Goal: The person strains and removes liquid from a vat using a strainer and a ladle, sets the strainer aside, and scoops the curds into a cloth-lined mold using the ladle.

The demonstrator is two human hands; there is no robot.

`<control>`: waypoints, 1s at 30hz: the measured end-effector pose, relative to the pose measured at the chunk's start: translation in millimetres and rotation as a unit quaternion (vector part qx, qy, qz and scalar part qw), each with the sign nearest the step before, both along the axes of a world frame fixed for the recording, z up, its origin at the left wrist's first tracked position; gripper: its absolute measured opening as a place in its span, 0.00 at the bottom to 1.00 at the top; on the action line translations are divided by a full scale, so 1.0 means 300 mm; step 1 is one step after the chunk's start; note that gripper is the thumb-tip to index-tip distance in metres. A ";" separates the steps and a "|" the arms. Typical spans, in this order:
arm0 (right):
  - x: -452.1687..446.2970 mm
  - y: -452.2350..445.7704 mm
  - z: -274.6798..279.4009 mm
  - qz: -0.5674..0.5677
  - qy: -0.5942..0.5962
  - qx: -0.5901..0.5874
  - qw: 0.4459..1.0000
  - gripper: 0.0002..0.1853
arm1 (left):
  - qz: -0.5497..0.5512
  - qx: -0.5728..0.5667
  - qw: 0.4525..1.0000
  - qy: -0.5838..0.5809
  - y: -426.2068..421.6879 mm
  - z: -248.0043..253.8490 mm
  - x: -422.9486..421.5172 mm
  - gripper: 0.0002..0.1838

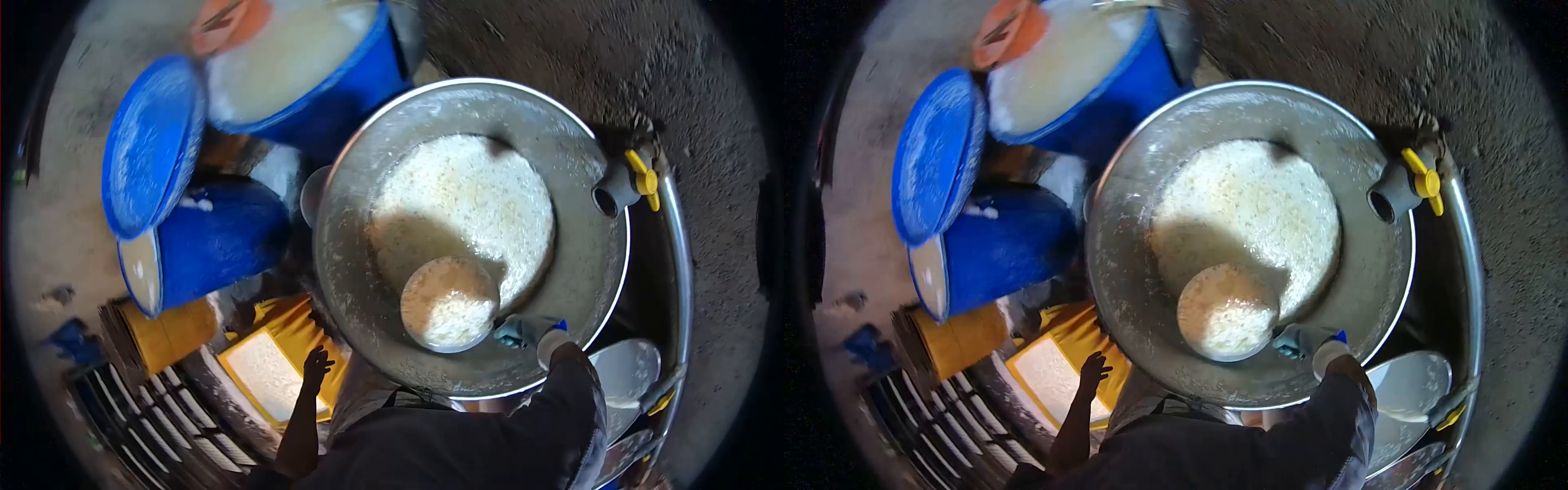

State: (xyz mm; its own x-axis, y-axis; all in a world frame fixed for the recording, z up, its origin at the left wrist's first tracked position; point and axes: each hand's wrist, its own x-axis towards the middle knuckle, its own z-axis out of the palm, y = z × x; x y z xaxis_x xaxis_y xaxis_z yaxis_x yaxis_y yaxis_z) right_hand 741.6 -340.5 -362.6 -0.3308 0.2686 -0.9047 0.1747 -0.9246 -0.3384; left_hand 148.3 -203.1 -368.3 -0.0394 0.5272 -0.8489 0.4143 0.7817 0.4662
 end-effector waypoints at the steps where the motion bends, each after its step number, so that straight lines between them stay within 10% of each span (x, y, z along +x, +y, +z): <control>1: -0.051 0.029 0.070 0.003 -0.008 -0.008 1.000 0.11 | 0.015 0.011 1.000 -0.017 -0.025 -0.008 -0.028 0.24; 12: -0.457 0.180 0.527 -0.053 -0.188 -0.139 0.971 0.09 | 0.269 0.097 0.936 -0.205 -0.513 -0.374 -0.485 0.18; 24: -1.119 0.316 0.624 0.047 -0.169 -0.232 0.957 0.06 | 0.531 -0.012 0.844 -0.072 -1.111 -0.496 -0.839 0.18; 30: -1.739 0.280 0.305 0.168 -0.143 -0.163 0.962 0.10 | 0.222 0.227 0.899 0.303 -1.316 -0.599 -1.046 0.09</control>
